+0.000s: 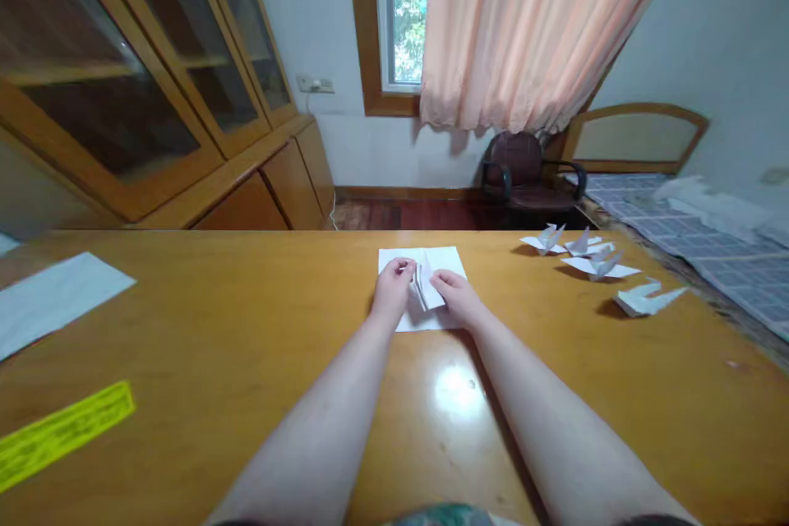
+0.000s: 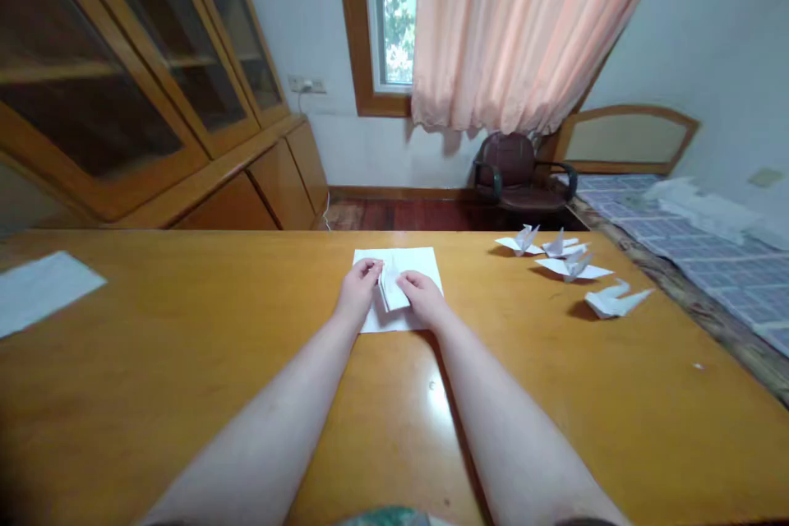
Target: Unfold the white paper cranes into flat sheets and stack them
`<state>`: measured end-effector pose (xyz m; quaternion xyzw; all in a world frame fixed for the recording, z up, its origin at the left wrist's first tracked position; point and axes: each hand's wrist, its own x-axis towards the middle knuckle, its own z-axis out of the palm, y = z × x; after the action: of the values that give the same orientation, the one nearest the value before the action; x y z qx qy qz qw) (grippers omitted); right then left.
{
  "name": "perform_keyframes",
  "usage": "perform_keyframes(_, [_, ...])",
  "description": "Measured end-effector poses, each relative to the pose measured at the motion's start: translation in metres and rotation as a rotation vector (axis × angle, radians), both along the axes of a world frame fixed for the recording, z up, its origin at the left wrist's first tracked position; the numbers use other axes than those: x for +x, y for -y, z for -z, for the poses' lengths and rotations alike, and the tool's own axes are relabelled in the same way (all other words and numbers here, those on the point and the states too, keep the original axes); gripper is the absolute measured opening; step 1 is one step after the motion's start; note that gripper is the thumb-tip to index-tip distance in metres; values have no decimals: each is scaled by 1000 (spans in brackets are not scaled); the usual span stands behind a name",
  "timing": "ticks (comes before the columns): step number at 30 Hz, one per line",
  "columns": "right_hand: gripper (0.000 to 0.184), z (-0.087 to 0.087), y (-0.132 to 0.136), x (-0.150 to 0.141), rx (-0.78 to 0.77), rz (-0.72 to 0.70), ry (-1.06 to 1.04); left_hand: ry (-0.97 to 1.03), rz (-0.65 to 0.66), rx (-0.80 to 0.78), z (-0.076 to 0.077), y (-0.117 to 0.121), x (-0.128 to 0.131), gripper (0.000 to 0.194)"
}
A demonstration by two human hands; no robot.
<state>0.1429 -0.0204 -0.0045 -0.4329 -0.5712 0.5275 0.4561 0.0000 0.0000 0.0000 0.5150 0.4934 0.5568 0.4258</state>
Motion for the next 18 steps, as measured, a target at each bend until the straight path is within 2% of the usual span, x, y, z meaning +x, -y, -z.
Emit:
perform_keyframes(6, [27, 0, 1, -1, 10, -17, 123, 203, -20, -81, 4, 1, 2, 28])
perform_keyframes(11, [27, 1, 3, -2, 55, 25, 200, 218, 8, -150, 5, 0, 4, 19])
perform_keyframes(16, [28, 1, 3, -1, 88, 126, 150, 157, 121, -66, 0, 5, 7, 24])
perform_keyframes(18, [28, -1, 4, -1, 96, 149, 149, 127, 108, -22, -2, 7, 7, 24])
